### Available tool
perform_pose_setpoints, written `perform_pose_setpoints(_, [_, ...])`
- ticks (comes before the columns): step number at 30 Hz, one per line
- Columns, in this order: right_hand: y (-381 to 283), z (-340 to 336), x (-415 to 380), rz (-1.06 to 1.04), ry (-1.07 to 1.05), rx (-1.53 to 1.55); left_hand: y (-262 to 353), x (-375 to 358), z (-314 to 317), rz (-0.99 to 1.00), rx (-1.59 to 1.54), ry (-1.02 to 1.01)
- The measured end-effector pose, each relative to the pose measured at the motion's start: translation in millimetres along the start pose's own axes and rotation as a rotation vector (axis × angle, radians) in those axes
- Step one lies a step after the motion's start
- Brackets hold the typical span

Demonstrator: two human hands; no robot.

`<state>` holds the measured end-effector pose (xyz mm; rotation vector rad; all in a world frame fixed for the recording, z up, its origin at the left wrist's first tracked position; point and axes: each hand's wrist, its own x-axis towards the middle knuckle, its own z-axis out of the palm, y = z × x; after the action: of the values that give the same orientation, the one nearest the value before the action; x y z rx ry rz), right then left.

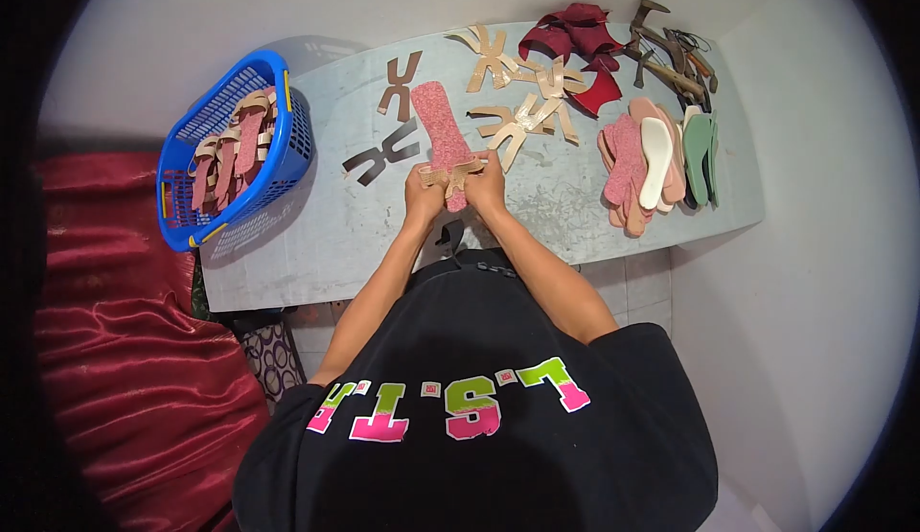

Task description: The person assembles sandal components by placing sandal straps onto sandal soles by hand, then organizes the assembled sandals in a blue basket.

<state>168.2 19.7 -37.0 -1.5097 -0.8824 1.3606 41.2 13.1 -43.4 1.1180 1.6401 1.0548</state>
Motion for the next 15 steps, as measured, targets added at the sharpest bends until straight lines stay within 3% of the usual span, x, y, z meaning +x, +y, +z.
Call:
perform_pose_setpoints(3, [-11, -6, -4, -0.004, 0.011, -0.037, 0, 1, -3, -0.061, -0.052, -0.019])
perform_pose_setpoints(6, [-14, -4, -9, -0.047, -0.050, 0.178, -6, 4, -8, -0.096, -0.108, -0.001])
perform_pose_setpoints(8, [-37, -1, -24, 0.019, -0.056, 0.202, -4, 4, -13, -0.130, -0.135, -0.027])
perform_pose_setpoints(15, [-16, -13, -12, 0.170, 0.071, 0.213, 17, -12, -20, -0.239, -0.163, -0.173])
